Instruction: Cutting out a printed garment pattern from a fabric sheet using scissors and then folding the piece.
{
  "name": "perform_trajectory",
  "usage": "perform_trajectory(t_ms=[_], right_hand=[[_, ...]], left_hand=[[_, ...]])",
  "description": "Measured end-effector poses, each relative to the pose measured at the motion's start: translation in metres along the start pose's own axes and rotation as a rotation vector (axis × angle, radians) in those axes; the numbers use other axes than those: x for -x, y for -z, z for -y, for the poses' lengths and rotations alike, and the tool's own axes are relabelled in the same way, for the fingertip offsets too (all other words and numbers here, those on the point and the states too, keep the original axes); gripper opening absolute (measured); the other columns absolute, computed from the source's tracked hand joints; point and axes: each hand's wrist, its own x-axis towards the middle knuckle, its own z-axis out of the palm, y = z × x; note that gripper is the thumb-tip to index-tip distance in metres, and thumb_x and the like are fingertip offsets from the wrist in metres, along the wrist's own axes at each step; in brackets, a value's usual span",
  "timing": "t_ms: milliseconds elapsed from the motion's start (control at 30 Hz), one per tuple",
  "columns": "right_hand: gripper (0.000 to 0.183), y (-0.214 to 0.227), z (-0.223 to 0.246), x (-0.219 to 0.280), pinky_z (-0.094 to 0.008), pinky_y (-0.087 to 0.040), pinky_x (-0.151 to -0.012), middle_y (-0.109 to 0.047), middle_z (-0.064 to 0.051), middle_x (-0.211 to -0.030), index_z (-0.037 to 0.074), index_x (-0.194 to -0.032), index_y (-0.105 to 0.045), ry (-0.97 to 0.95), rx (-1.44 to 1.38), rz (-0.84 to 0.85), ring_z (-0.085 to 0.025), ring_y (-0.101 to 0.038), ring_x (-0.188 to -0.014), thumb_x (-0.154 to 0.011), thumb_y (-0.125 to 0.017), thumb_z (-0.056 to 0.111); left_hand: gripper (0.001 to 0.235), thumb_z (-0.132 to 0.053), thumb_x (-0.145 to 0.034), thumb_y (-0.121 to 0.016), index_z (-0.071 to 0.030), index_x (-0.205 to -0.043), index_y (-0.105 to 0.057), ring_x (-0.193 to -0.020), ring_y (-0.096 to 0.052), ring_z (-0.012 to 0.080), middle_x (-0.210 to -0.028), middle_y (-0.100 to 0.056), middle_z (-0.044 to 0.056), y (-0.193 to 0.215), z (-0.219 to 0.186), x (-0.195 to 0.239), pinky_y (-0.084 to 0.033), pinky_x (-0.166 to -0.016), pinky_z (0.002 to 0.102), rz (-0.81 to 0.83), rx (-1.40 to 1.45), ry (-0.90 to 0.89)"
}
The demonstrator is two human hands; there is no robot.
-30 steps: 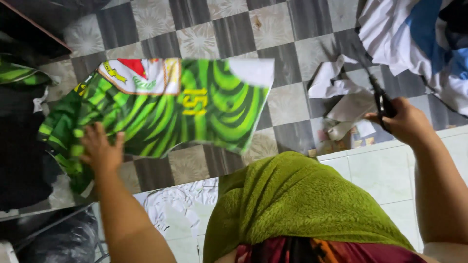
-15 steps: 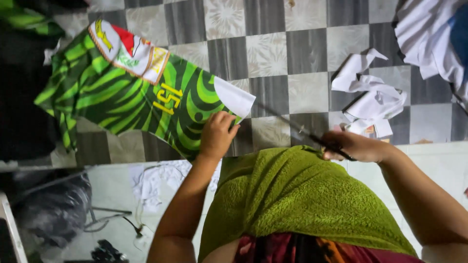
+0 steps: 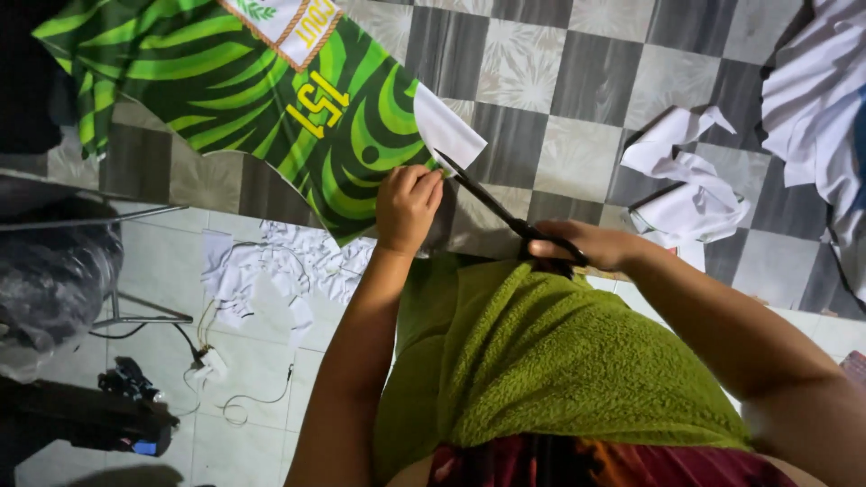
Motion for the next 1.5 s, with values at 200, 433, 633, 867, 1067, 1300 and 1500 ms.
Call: perform_trajectory(t_ms=[200,433,633,867,1067,1300,1500], right_hand=[[0.04,-0.007,-0.007,-0.012,-0.034,-0.045,-0.045,-0.058,-0.016,-0.054,-0.005,-0.08,-0.056,-0.13,-0.051,-0.085,-0.025,-0.059,-0.046,-0.088,-0.063,0.033],[0.042,-0.014,0.002,-0.011,-0.035,-0.046,-0.047,-0.058,-0.017,-0.055,-0.008,-0.081,-0.054,-0.186,-0.057,-0.126,-0.025,-0.059,-0.049,-0.085,-0.068,0.031],[0.038,-0.022,0.005,-0.009,-0.032,-0.044,-0.043,-0.054,-0.015,-0.051,-0.005,-0.074,-0.055,-0.14,-0.05,-0.224,-0.023,-0.055,-0.043,-0.084,-0.072,0.028],[0.033,-0.017,-0.019,-0.002,-0.032,-0.045,-0.046,-0.058,-0.01,-0.05,0.007,-0.074,-0.062,-0.09,0.32,-0.283,-0.021,-0.059,-0.046,-0.08,-0.072,0.038],[0.039,-0.018,-0.012,-0.009,-0.032,-0.047,-0.047,-0.056,-0.01,-0.052,0.004,-0.075,-0.059,-0.171,0.162,-0.219,-0.021,-0.057,-0.049,-0.082,-0.07,0.04],[0.045,-0.024,0.009,-0.025,-0.036,-0.049,-0.049,-0.057,-0.015,-0.057,-0.004,-0.079,-0.055,-0.168,0.002,-0.166,-0.026,-0.062,-0.053,-0.084,-0.068,0.038],[0.042,-0.029,0.002,-0.029,-0.037,-0.048,-0.044,-0.052,-0.016,-0.053,-0.005,-0.077,-0.053,-0.154,-0.043,-0.233,-0.029,-0.06,-0.046,-0.086,-0.068,0.033]], left_hand=[[0.009,-0.011,-0.08,-0.072,-0.01,-0.087,-0.067,-0.076,-0.059,0.0205,-0.084,-0.056,0.003,0.002,-0.005,-0.001,-0.052,-0.065,0.03,-0.031,-0.034,-0.017],[0.009,-0.01,-0.079,-0.071,-0.009,-0.087,-0.066,-0.078,-0.058,0.0215,-0.084,-0.055,0.004,-0.002,-0.004,0.003,-0.052,-0.067,0.031,-0.049,-0.029,-0.02],[0.008,-0.012,-0.082,-0.07,-0.01,-0.089,-0.066,-0.079,-0.058,0.0215,-0.084,-0.055,0.004,-0.002,-0.002,0.003,-0.052,-0.069,0.03,-0.069,-0.036,-0.048],[0.008,-0.013,-0.083,-0.07,-0.011,-0.09,-0.067,-0.079,-0.059,0.0202,-0.082,-0.055,0.002,-0.001,-0.004,0.003,-0.051,-0.069,0.03,-0.078,-0.039,-0.048],[0.008,-0.014,-0.083,-0.07,-0.01,-0.089,-0.067,-0.078,-0.059,0.0208,-0.083,-0.056,0.003,-0.001,-0.004,0.001,-0.051,-0.068,0.03,-0.081,-0.012,-0.072],[0.009,-0.013,-0.084,-0.07,-0.009,-0.091,-0.066,-0.079,-0.06,0.0221,-0.085,-0.056,0.004,0.003,-0.005,0.0,-0.052,-0.068,0.032,-0.05,0.008,-0.072],[0.008,-0.012,-0.084,-0.069,-0.01,-0.091,-0.067,-0.077,-0.059,0.0219,-0.083,-0.056,0.003,0.004,-0.006,-0.001,-0.051,-0.067,0.031,-0.08,0.037,-0.055]])
